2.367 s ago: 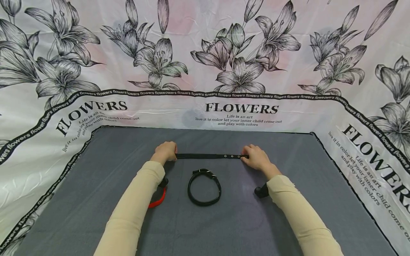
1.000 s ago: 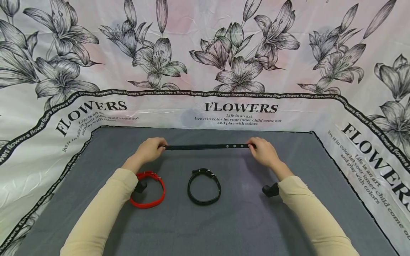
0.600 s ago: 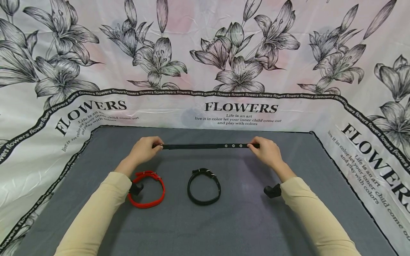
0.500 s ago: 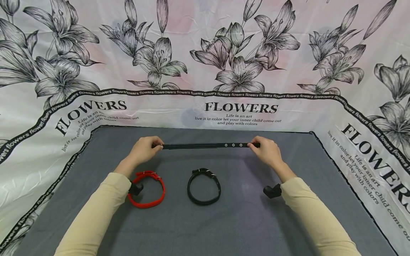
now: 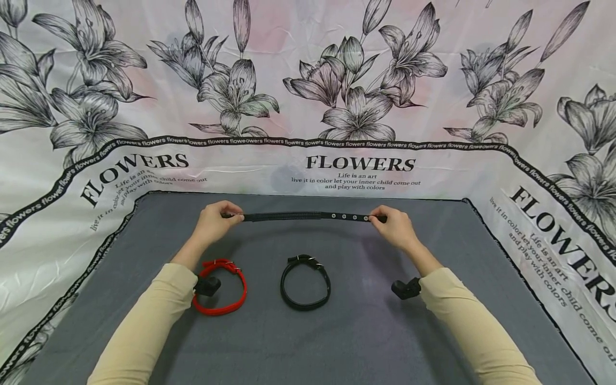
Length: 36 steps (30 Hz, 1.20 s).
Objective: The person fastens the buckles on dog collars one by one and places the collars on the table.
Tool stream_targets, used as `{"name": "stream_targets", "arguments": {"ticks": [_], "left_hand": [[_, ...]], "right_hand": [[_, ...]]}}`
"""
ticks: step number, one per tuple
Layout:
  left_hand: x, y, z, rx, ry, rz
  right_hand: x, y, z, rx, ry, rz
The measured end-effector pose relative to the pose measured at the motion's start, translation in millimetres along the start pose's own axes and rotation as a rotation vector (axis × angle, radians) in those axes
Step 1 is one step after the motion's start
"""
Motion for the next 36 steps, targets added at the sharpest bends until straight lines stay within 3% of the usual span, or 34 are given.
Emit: {"name": "stream_targets", "arguments": {"ticks": [7,14,28,36], "left_hand": [[-0.5,-0.6,-0.4,-0.031,0.108,-0.184],[-8.5,-6.2,3.8,-0.021,0.143,-0.329],[-29.1,-9.7,14.7,-0.163,0.121,-0.509],[-45.5,-11.9,16.8,-0.167,0.059,-0.454]], "right_hand": [[3.9,-0.6,0.3,0.1,-0.069,0.166],[12.2,-3.6,3.2,0.181,-0.124,0.356],[42.6,-5.2,6.3,0.135,0.057,0.314],[54.5,0.2,2.7,0.071,0.1,0.317]]}}
Point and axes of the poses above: each hand's wrist, its own z-axis towards the middle knuckle, its own y-axis out of the back of the hand, x = y × z, the point moved 6 cm from there along z, towards the middle knuckle, and after that the axes turned 9 degrees about -y, right-handed, at the moved point
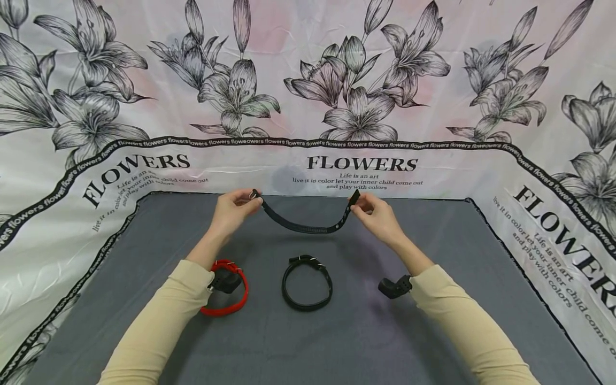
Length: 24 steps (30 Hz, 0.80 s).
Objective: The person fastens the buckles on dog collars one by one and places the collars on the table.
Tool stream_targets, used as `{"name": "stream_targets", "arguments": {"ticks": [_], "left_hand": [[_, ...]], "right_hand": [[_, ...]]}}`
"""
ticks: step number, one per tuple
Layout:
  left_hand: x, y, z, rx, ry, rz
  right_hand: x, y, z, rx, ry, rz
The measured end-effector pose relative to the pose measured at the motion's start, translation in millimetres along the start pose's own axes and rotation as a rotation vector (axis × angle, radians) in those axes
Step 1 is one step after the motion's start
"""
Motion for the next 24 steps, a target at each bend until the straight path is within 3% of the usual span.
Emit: {"name": "stream_targets", "arguments": {"ticks": [11,24], "left_hand": [[-10.5,-11.6,0.8,-0.018,-0.052,0.007],[-19.5,-25.4,0.7,0.003,-0.081,-0.093]], "right_hand": [[19.5,-1.7,-4.0,-0.005,0.029,0.033],[32.6,-10.3,-4.2,-0.001,0.084,0.027]]}}
Point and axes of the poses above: each hand's wrist, its own z-axis towards the middle knuckle, its own y-axis out of the back of the hand, x = y × z, the point moved 6 cm from there along z, towards the middle knuckle, and after that the axes turned 9 degrees about -y, right-handed, at the moved point
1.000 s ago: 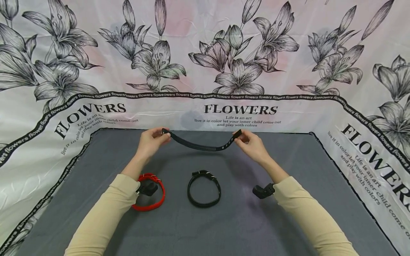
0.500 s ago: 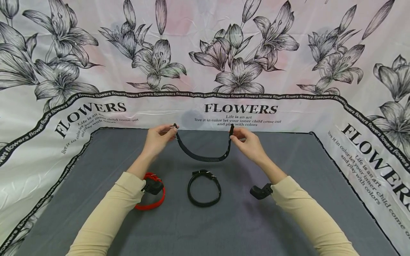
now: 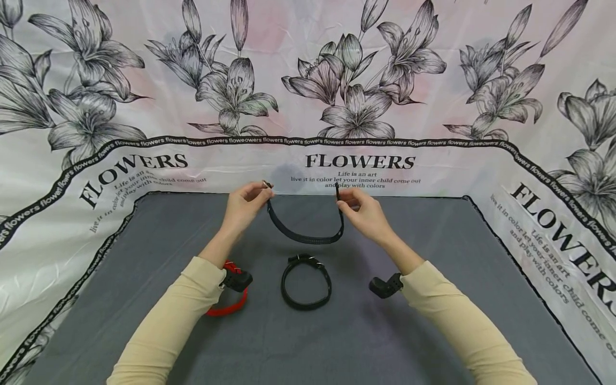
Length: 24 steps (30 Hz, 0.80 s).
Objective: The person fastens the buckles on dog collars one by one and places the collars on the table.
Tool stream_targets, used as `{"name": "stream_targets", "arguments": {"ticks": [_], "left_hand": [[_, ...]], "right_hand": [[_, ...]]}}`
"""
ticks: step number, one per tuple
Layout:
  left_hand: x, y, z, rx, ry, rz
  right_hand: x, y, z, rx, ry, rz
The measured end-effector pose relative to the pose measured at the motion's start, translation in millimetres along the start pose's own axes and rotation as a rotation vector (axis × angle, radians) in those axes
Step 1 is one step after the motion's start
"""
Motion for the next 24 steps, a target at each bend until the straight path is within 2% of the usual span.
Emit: {"name": "stream_targets", "arguments": {"ticks": [2,9,14,17,24], "left_hand": [[-5.2,-3.1,-1.6,0.014,0.003,-0.008],[-15.0,-13.9,-3.2,0.09,-0.076,0.008],[-39.8,-20.4,-12.5,0.127,-0.065,0.043],[-46.6,-24.5,-14.7,0.152,-0.082,0.085],[-25.9,-33.1,-7.4,0.189,-0.099,0.128]], "right_hand": [[3.8,-2.0,0.3,0.007,0.008,-0.003],[20.8,-8.5,-1.4,0.03,0.07,-0.008],[27.3,-12.3,-2.1,0.054,0.106,-0.012],[32.3,-16.1,-2.2,0.078,0.13,-0.041],[45.9,-23.6,-3.7,0.117,0.197,-0.046]]}}
Point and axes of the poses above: each hand's wrist, its own z-axis towards the middle knuckle, its own y-axis out of the back of the hand, x = y × z, the point moved 6 cm from there along z, towards the middle knuckle, and after that the axes turned 9 degrees about -y, right-handed, at the moved point
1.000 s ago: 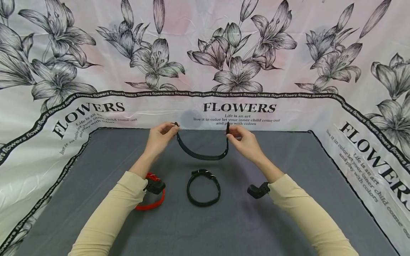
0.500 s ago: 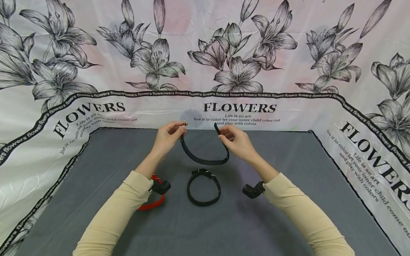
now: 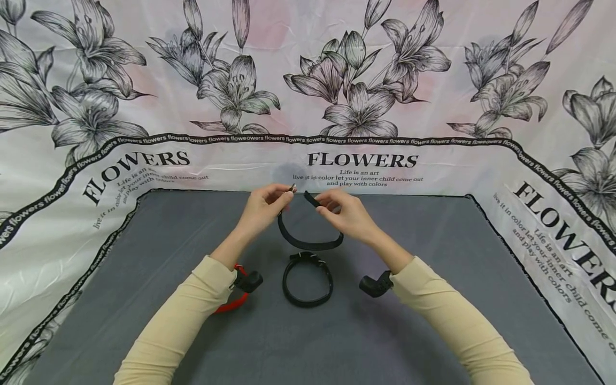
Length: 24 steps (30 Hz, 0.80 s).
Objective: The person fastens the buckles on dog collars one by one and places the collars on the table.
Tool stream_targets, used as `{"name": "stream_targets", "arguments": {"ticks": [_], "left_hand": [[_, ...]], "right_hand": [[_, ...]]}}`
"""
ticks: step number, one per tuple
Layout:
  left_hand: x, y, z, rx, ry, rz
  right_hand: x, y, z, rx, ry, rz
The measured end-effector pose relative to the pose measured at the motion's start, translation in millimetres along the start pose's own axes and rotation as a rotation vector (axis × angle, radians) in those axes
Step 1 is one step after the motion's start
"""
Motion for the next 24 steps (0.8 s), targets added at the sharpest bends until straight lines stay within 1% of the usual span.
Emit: {"name": "stream_targets", "arguments": {"ticks": [4,7,17,20,24], "left_hand": [[0.9,-5.7,-1.5,0.024,-0.023,0.048],[0.9,-9.0,-3.2,0.035,-0.027,0.083],[-0.4,-13.0,-4.1,0.069,-0.027,0.082],[-0.7,-13.6,-3.7,0.085,-0.035,0.099],[-3.9,-15.8,-3.7,0.1,-0.065,0.144]], "right_hand": [[2.1,-1.0,-1.4,0.008,0.008,0.001],[1.5,-1.7,-2.4,0.008,0.006,-0.006],[0.7,-3.1,-3.3,0.001,0.012,0.01],[-0.3,-4.1,-3.7,0.004,0.016,0.018],[-2.0,-4.3,-5.8,0.008,0.013,0.02]]}}
Point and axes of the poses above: each hand's wrist, its own z-axis towards the middle knuckle, its own y-axis out of the back of the hand, x = y × z, the point moved 6 cm from there along z, towards the middle knuckle, and after that the axes turned 9 degrees about -y, right-handed, at the moved point
